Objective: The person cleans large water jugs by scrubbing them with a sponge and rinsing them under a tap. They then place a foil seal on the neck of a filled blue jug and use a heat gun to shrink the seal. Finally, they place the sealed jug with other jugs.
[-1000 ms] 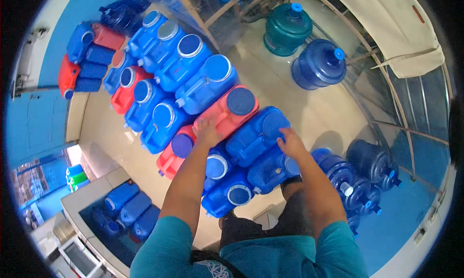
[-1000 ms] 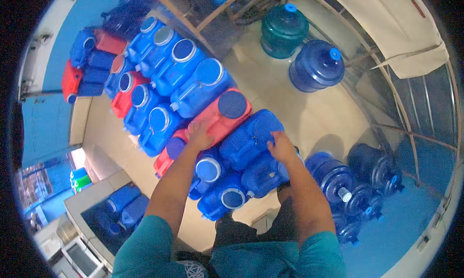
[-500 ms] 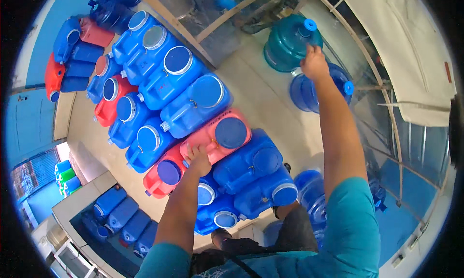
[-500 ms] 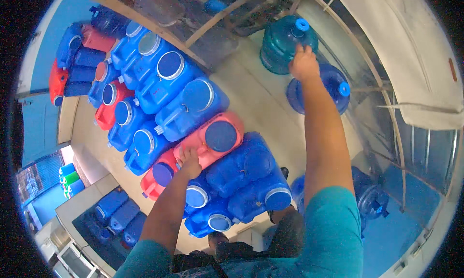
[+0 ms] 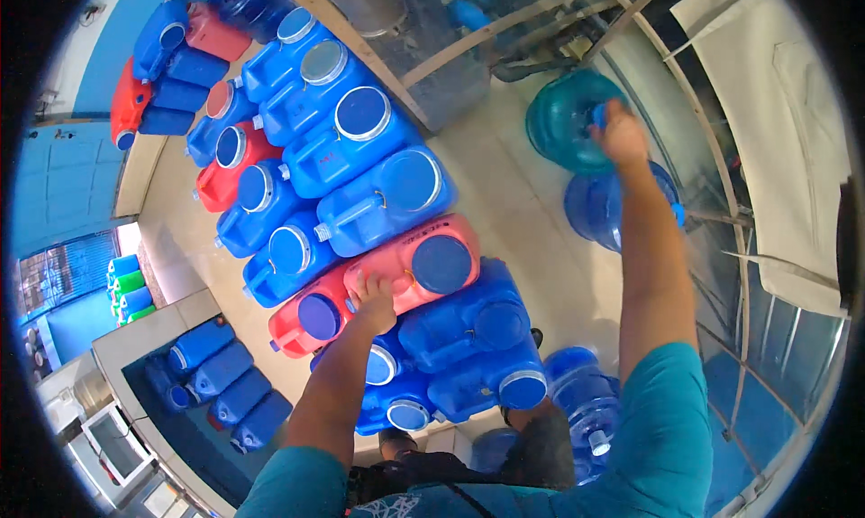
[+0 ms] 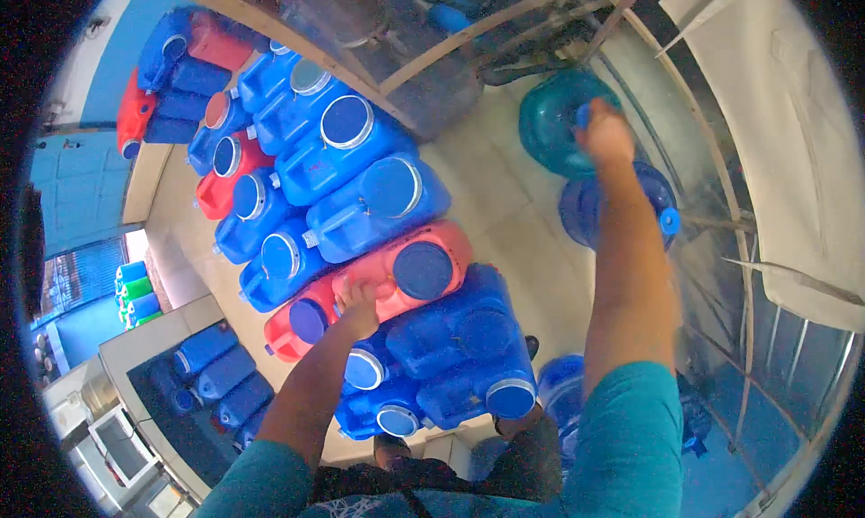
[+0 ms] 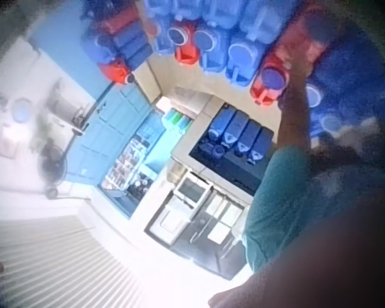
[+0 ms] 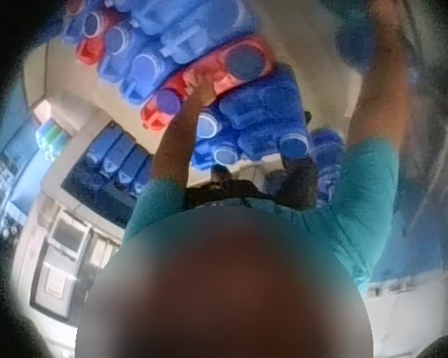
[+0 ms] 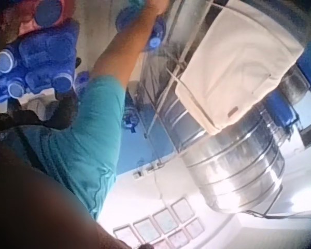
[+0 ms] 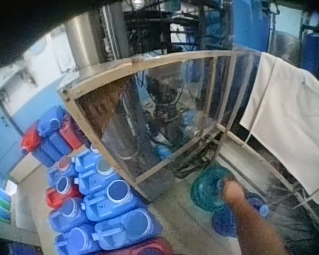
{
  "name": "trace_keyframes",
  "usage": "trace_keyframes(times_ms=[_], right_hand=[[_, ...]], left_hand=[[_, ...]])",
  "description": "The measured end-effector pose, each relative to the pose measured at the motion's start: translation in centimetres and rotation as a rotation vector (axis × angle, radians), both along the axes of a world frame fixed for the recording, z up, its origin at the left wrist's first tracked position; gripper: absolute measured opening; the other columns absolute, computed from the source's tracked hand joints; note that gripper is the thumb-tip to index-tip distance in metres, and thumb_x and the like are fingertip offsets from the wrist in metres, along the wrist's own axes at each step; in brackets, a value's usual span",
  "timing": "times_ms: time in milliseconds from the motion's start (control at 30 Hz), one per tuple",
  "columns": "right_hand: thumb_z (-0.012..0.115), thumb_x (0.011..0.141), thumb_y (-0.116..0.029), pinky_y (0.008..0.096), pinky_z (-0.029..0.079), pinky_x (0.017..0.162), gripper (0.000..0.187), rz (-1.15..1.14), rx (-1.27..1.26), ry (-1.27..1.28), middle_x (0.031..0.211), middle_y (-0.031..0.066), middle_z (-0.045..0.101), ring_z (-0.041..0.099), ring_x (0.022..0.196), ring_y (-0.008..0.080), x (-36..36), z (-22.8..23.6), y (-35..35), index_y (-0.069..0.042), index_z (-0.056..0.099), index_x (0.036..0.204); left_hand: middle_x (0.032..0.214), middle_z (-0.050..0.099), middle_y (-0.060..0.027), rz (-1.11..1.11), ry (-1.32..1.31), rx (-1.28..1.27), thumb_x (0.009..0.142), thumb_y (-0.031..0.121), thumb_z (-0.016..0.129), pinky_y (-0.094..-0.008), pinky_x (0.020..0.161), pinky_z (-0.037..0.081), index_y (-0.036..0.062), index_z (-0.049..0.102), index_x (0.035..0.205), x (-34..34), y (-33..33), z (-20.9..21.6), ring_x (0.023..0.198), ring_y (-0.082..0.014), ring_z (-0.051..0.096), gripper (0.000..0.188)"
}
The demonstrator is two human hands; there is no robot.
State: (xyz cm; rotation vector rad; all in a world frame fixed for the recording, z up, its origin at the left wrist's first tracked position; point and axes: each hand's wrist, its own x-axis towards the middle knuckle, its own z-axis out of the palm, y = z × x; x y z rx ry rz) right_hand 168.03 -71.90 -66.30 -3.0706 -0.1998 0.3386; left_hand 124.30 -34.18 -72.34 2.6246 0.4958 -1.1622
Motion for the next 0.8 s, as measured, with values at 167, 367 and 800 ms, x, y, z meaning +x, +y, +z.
trace_keyframes(times_ms=[167, 367, 800], right_hand=[[0.073, 0.082, -0.024, 0.0476, 0.057, 0.075, 0.057, 0.114, 0.091, -0.039, 0.121, 0.0187, 0.057, 0.066, 0.098, 0.0380, -7.0, 0.7, 3.7, -0.011, 0.046, 0.131], [0.074, 0.080, -0.015, 0.0468, 0.056, 0.073, 0.049, 0.165, 0.377, -0.391, 0.112, 0.0163, 0.057, 0.064, 0.095, 0.0374, -20.1, 6.9, 1.5, -0.011, 0.052, 0.124], [0.065, 0.081, 0.001, 0.0419, 0.036, 0.104, 0.050, -0.208, 0.474, -0.529, 0.120, 0.0208, 0.049, 0.050, 0.117, 0.0367, -59.7, 41.9, -5.1, 0.003, 0.045, 0.127]], left_hand=[[0.154, 0.018, -0.0209, -0.034, 0.018, -0.002, 0.078, 0.012, 0.064, -0.0743, 0.110, 0.013, 0.0083, 0.024, 0.147, 1.0, -0.4, 1.0, 0.146, -0.0511, 0.000, 0.080], [0.155, 0.017, -0.0218, -0.022, -0.037, -0.024, 0.079, 0.016, 0.063, -0.0746, 0.110, 0.012, 0.0074, 0.025, 0.148, 1.3, 0.1, 0.6, 0.146, -0.0506, 0.002, 0.079], [0.136, 0.052, -0.0191, -0.171, -0.437, -0.401, 0.076, 0.027, 0.070, -0.0747, 0.109, 0.008, 0.0121, 0.051, 0.136, -9.1, -16.4, 27.1, 0.137, -0.0409, 0.034, 0.064]])
